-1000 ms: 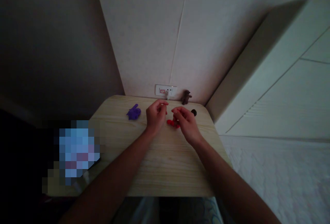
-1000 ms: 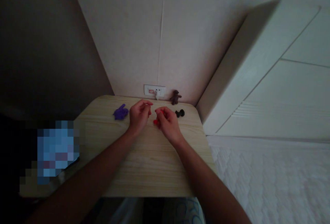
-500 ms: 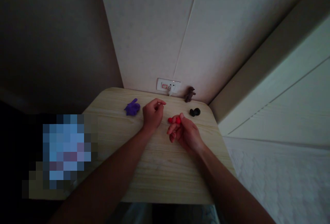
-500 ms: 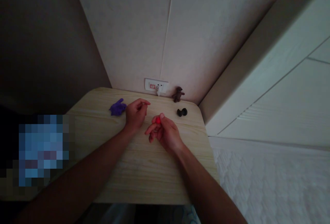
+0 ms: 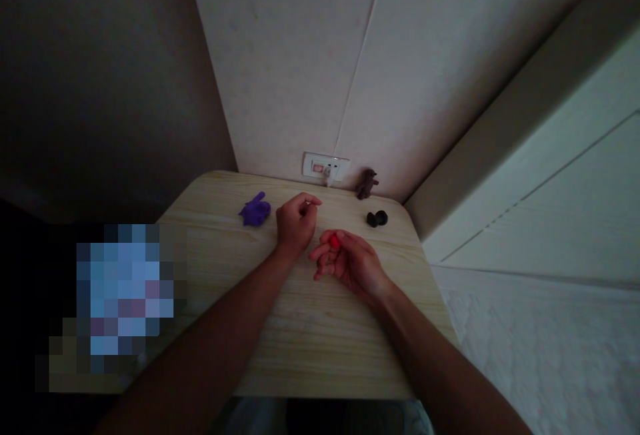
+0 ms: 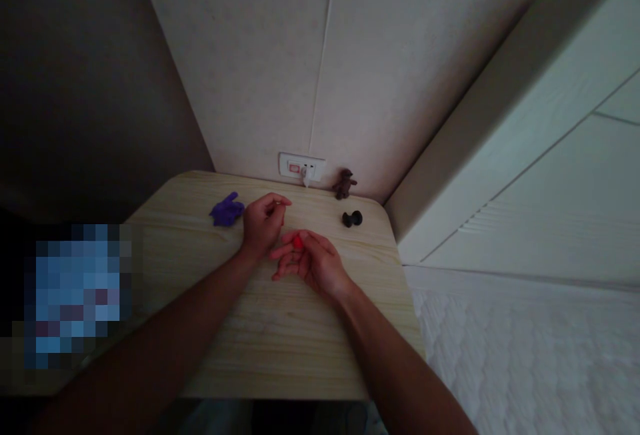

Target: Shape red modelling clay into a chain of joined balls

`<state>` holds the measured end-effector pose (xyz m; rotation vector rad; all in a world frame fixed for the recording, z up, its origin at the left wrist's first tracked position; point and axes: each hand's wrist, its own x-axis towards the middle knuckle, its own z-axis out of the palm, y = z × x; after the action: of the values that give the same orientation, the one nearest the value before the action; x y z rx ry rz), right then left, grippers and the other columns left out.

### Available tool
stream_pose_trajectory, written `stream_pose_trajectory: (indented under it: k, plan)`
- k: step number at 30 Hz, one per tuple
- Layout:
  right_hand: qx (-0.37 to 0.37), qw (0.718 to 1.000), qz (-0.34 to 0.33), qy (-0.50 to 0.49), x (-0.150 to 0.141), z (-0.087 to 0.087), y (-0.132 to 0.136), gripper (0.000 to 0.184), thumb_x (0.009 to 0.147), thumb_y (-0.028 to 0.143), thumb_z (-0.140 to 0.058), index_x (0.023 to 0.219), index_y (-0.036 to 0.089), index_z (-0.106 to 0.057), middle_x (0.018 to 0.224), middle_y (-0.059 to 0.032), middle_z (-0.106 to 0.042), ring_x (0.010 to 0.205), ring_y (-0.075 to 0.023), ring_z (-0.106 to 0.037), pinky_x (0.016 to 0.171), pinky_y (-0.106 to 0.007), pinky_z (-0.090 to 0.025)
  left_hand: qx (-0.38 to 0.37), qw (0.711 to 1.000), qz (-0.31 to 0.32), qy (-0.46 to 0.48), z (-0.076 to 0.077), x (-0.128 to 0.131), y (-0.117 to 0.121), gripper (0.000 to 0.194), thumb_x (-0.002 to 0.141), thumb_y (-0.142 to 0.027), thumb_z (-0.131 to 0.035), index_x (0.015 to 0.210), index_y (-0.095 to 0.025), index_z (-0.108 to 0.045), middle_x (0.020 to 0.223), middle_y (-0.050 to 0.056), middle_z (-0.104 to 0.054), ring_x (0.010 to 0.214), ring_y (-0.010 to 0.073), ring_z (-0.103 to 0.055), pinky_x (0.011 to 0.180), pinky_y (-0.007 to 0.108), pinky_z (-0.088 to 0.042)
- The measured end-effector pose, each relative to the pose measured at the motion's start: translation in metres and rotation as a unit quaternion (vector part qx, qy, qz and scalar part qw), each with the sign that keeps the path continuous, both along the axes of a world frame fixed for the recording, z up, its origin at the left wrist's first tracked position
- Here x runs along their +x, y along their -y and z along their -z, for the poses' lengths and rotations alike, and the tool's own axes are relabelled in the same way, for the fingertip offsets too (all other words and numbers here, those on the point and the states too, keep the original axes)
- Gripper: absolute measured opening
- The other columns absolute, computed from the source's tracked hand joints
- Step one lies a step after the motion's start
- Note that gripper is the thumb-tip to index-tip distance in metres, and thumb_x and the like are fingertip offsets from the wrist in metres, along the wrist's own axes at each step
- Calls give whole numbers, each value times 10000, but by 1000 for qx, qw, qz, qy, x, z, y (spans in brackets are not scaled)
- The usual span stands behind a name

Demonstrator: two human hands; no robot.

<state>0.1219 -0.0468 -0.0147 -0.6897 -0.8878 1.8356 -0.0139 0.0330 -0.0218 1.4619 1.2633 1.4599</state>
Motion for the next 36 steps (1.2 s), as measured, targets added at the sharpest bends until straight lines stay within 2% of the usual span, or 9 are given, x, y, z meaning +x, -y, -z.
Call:
stream_pose_trajectory:
  k: [3, 8, 10, 13, 20, 28, 30, 33, 36]
  plan:
    - [2, 1000, -9, 19, 0, 2, 1, 330, 988, 508, -602, 928, 183, -600, 668, -55, -738, 522, -170, -653, 531, -298, -597, 0, 1000, -4, -1, 0, 0, 0, 201, 819, -279, -556, 842, -182, -731, 519, -50, -509, 503, 121, -457, 547, 254, -321]
    - [-9, 999, 41, -28, -4, -4, 3, 249, 914, 405, -723, 896, 203, -579, 620, 54, -548, 472, -105, -473, 461, -246, -513, -1, 1000, -7, -5, 0, 0, -1, 201, 810, -270, -553, 834, -186, -734, 526, -48, -511, 515, 124, -472, 561, 254, -324]
    - [-17, 998, 42, -43, -5, -6, 4, 246, 872, 356, -777, 900, 207, -583, 655, 59, -517, 507, -97, -463, 475, -236, -496, -2, 1000, -6, 0, 0, 0, -1, 203, 808, -271, -551, 834, -187, -734, 534, -46, -520, 520, 126, -475, 562, 255, -325]
    - [-2, 999, 46, -28, -6, -8, 4, 249, 831, 305, -832, 937, 203, -631, 707, 38, -560, 575, -93, -499, 542, -221, -497, -5, 1000, -7, 4, -2, 0, 0, 208, 802, -274, -552, 835, -184, -737, 540, -41, -532, 527, 129, -480, 568, 257, -334]
    - [18, 998, 57, 20, -5, -4, 3, 262, 844, 369, -837, 964, 153, -751, 723, 7, -606, 583, -85, -494, 557, -223, -489, -1, 1000, -6, 3, -3, 0, 0, 197, 802, -272, -559, 823, -185, -735, 512, -49, -497, 510, 128, -461, 561, 263, -328]
    - [-9, 999, 37, 10, -7, -3, 3, 259, 911, 402, -740, 877, 159, -656, 601, 77, -394, 506, -68, -356, 478, -200, -397, -10, 1000, -7, 4, -2, 1, -1, 209, 797, -277, -544, 824, -186, -730, 531, -45, -501, 516, 124, -454, 553, 257, -320]
    - [9, 999, 39, 29, -7, -1, 4, 301, 916, 447, -743, 874, 179, -614, 602, 92, -396, 473, -60, -349, 440, -196, -392, -8, 1000, -6, 5, -1, 2, -2, 204, 793, -275, -544, 819, -189, -727, 531, -47, -496, 517, 123, -455, 553, 256, -320]
    - [51, 995, 33, 81, -9, 3, 4, 371, 929, 528, -728, 860, 213, -545, 608, 97, -484, 413, -61, -384, 403, -224, -458, -5, 1000, -8, 6, 1, 1, -3, 195, 793, -264, -546, 819, -192, -727, 529, -48, -498, 516, 121, -456, 547, 256, -317]
    - [77, 990, 16, 117, -11, 7, 5, 376, 926, 539, -730, 878, 217, -542, 648, 63, -614, 433, -73, -472, 484, -271, -566, -4, 1000, -3, 10, 3, 1, -4, 190, 806, -261, -553, 829, -192, -728, 526, -50, -504, 505, 118, -450, 535, 258, -305]
